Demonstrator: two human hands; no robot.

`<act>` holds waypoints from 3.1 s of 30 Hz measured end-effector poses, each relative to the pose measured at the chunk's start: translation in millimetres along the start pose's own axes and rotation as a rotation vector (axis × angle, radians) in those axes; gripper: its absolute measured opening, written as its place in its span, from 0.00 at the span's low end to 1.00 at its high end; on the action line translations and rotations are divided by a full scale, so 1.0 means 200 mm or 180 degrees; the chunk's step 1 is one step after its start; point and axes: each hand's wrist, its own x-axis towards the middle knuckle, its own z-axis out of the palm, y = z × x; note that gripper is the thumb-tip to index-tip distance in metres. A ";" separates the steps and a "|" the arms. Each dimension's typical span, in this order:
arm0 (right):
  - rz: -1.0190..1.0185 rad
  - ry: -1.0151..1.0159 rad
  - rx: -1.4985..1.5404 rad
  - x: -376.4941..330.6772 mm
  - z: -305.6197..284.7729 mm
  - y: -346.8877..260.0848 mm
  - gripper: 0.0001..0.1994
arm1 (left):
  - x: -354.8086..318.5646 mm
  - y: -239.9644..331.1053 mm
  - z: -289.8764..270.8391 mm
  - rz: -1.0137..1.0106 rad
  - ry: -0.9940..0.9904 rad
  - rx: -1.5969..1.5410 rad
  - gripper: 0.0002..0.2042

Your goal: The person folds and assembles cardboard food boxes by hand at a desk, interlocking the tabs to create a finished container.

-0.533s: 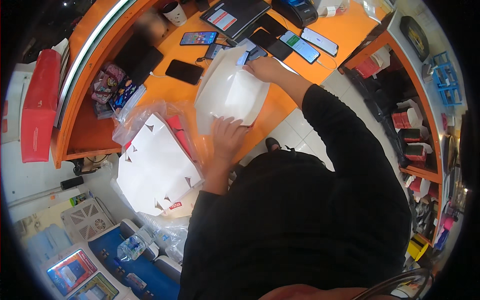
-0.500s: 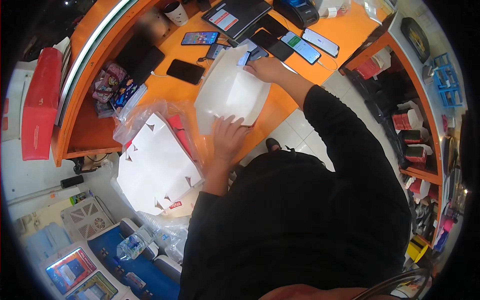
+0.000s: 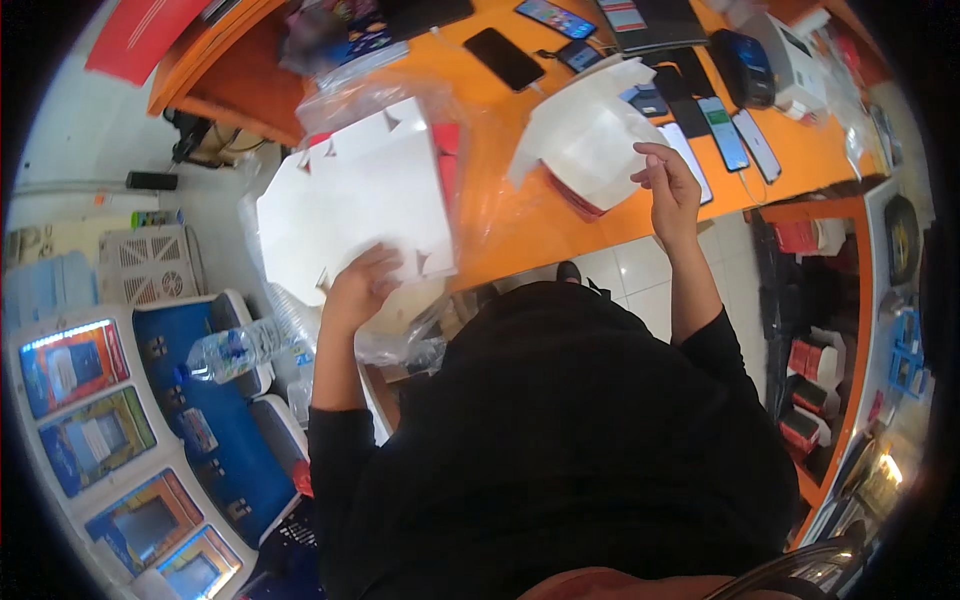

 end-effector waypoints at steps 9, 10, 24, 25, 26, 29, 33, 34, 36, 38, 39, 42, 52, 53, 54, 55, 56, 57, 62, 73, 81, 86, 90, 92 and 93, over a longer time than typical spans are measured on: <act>-0.0299 -0.1162 0.0344 -0.15 0.43 -0.20 0.10 | 0.03 -0.20 -0.02 -0.0954 0.0403 -0.1054 0.06; -0.0291 -0.1349 0.0436 -0.16 0.48 -0.22 0.10 | 0.04 -0.21 -0.02 -0.1089 0.0516 -0.1164 0.05; 0.0253 -0.2024 0.1389 -0.32 1.24 -0.54 0.32 | -0.03 0.33 -0.13 -0.0768 0.2581 -0.4438 0.09; 0.0171 -0.2003 0.1331 -0.34 1.27 -0.57 0.30 | -0.04 0.32 -0.13 -0.0837 0.2614 -0.4137 0.10; 0.0090 -0.1978 0.1273 -0.35 1.28 -0.59 0.28 | -0.05 0.32 -0.14 -0.0838 0.2623 -0.4182 0.10; 0.0105 -0.2068 0.1176 -0.38 1.29 -0.62 0.20 | -0.07 0.33 -0.19 -0.0883 0.2648 -0.4254 0.10; -0.0215 -0.1943 0.0720 -0.38 1.28 -0.72 0.13 | -0.08 0.36 -0.23 -0.0939 0.2664 -0.4324 0.10; -0.0272 -0.1859 0.0776 -0.38 1.28 -0.73 0.12 | -0.07 0.36 -0.24 -0.0897 0.2635 -0.4389 0.10; -0.0224 -0.1721 0.0997 -0.37 1.29 -0.75 0.12 | -0.07 0.38 -0.26 -0.0695 0.2539 -0.4159 0.09; -0.0021 -0.1607 0.1320 -0.36 1.28 -0.77 0.12 | -0.07 0.39 -0.27 -0.0610 0.2430 -0.4056 0.09; -0.0021 -0.1626 0.1317 -0.35 1.27 -0.78 0.12 | -0.07 0.40 -0.28 -0.0629 0.2369 -0.4066 0.09; 0.0086 -0.1701 0.1500 -0.31 1.24 -0.81 0.12 | -0.06 0.45 -0.31 -0.0644 0.2238 -0.4056 0.09; -0.0564 -0.2349 0.0414 -0.26 1.09 -0.87 0.22 | -0.07 0.55 -0.38 -0.0530 0.2849 -0.4718 0.14; -0.0707 -0.2405 0.0098 -0.27 1.06 -0.90 0.24 | -0.08 0.55 -0.38 -0.0452 0.2759 -0.4587 0.16; -0.0930 -0.2316 0.0155 -0.28 1.06 -0.90 0.24 | -0.10 0.56 -0.39 -0.0460 0.2724 -0.4718 0.16; -0.1151 -0.2219 0.0223 -0.29 1.06 -0.90 0.24 | -0.12 0.57 -0.40 -0.0468 0.2685 -0.4840 0.17; -0.1372 -0.2117 0.0290 -0.30 1.06 -0.90 0.25 | -0.12 0.58 -0.41 -0.0450 0.2699 -0.4814 0.17; -0.1461 -0.2095 0.0229 -0.30 1.05 -0.91 0.25 | -0.13 0.60 -0.42 -0.0436 0.2715 -0.4789 0.18; -0.1674 -0.2020 0.0077 -0.33 1.04 -0.95 0.26 | -0.14 0.64 -0.41 -0.0322 0.2793 -0.4665 0.17; -0.1839 -0.2041 -0.0061 -0.36 1.02 -1.01 0.24 | -0.21 0.65 -0.35 0.0218 0.2976 -0.3652 0.14; -0.2169 -0.1646 0.0093 -0.40 1.05 -1.02 0.24 | -0.21 0.66 -0.35 0.0438 0.3002 -0.4165 0.14; -0.1825 -0.1817 0.0344 -0.41 1.06 -0.99 0.20 | -0.21 0.65 -0.34 0.0402 0.2859 -0.4079 0.13; -0.0667 -0.2280 0.0958 -0.41 1.06 -0.98 0.17 | -0.18 0.67 -0.33 0.0032 0.3049 -0.4072 0.11; -0.0372 -0.2296 0.1350 -0.41 1.07 -0.99 0.15 | -0.16 0.68 -0.32 0.0133 0.3150 -0.4068 0.11; -0.0294 -0.2266 0.1434 -0.41 1.07 -0.99 0.15 | -0.15 0.68 -0.32 0.0185 0.3199 -0.4067 0.11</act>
